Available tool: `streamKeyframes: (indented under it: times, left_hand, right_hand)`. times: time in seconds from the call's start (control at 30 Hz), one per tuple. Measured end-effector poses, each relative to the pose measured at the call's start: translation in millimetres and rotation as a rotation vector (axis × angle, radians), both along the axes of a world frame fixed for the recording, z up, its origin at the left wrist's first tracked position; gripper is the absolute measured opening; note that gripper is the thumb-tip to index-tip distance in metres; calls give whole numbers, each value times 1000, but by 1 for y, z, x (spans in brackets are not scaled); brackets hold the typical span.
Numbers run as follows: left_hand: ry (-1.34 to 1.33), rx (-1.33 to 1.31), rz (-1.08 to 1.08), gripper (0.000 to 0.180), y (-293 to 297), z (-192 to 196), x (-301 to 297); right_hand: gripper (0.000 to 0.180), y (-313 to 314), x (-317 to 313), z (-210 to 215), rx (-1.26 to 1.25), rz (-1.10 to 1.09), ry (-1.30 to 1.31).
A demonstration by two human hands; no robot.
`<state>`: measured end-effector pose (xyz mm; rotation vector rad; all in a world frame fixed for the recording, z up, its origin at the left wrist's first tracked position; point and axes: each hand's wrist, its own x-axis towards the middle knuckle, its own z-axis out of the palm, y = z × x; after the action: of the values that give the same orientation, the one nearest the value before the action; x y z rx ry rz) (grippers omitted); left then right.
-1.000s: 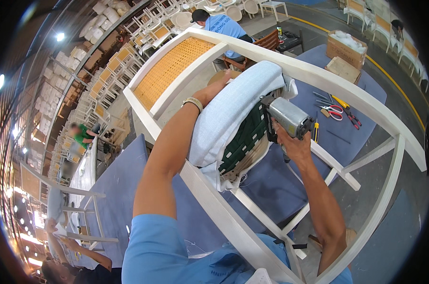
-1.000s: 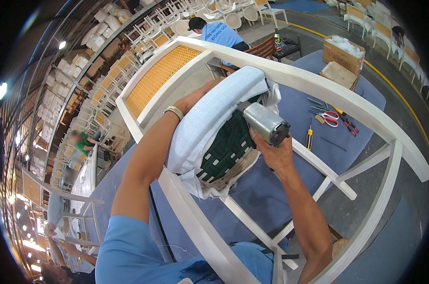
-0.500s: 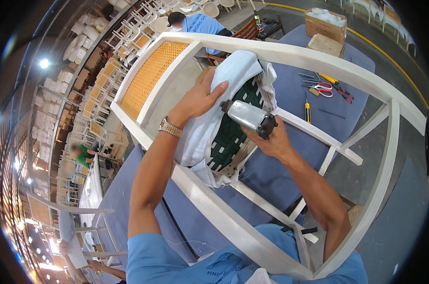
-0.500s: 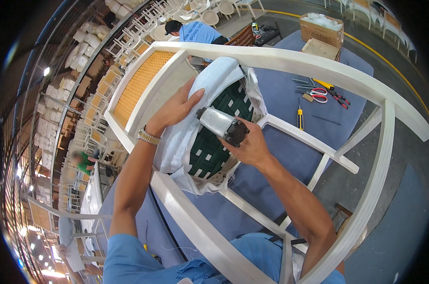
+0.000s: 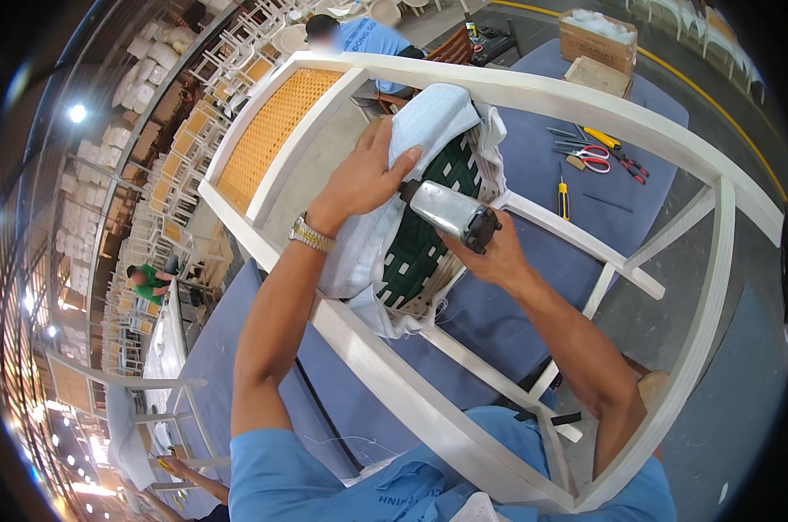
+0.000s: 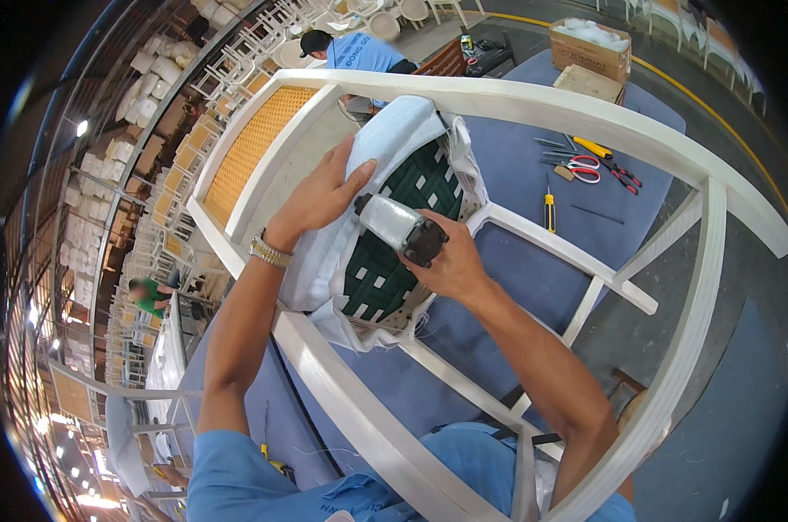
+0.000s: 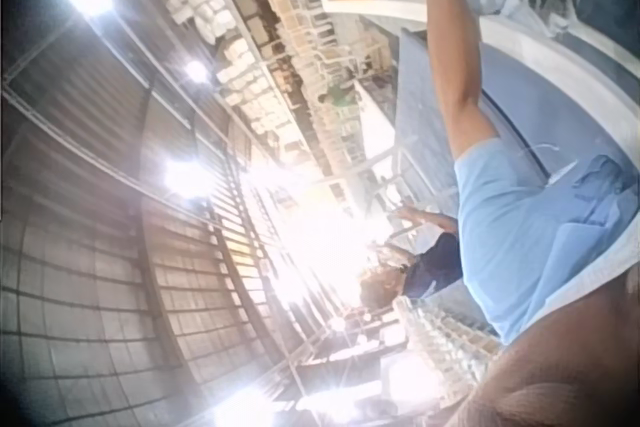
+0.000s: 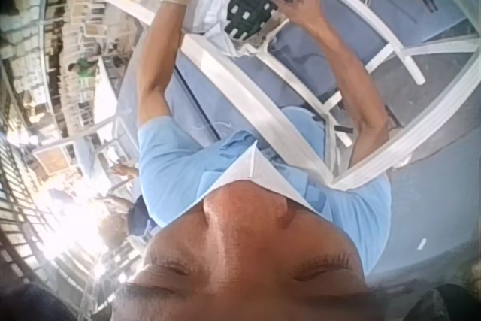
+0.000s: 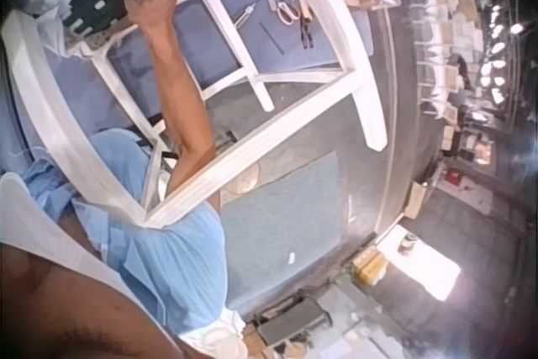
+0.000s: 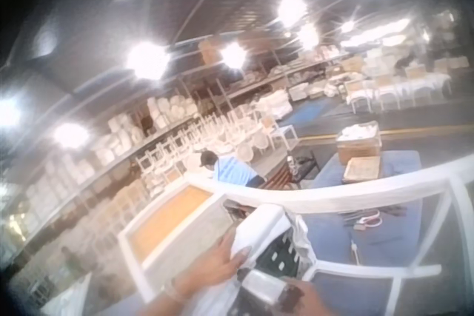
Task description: The person staples and smooths white fabric over a chair seat frame using a staple gun and a yellow utility knife. They repeatedly reposition the chair, trim excess fabric, and press the material into place while working at a table in a workshop.
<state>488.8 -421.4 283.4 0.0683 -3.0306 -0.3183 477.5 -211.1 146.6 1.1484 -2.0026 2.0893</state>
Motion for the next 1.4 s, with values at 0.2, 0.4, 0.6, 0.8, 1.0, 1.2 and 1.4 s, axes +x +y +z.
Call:
streamKeyframes:
  times: [0.2,0.4,0.6,0.8,1.0,1.2,1.4]
  left_hand:
    - [3,382,-339,67,53,18,58]
    - [156,890,51,81,-61,22,3]
    - [-307,928,364,85,-100,-36,-6]
    - [-140,580,64,81,-53,-10,17]
    - [-39,121,31,82,-18,-3,36]
    - [34,0,46,79,-8,-5,46]
    - [94,-247,-20,73,16,-14,71]
  right_hand:
    - [37,-2,7,-19,-221,-29,-294]
    - [28,14,12,-19,-10,-83,-299]
    - [29,5,19,-12,-40,-40,-305]
    - [31,1,25,-4,-92,-63,-82]
    - [38,-2,23,-5,-71,7,-11]
    - [38,-8,23,-11,-49,12,-20]
    - [41,-6,17,-25,-27,-10,-70]
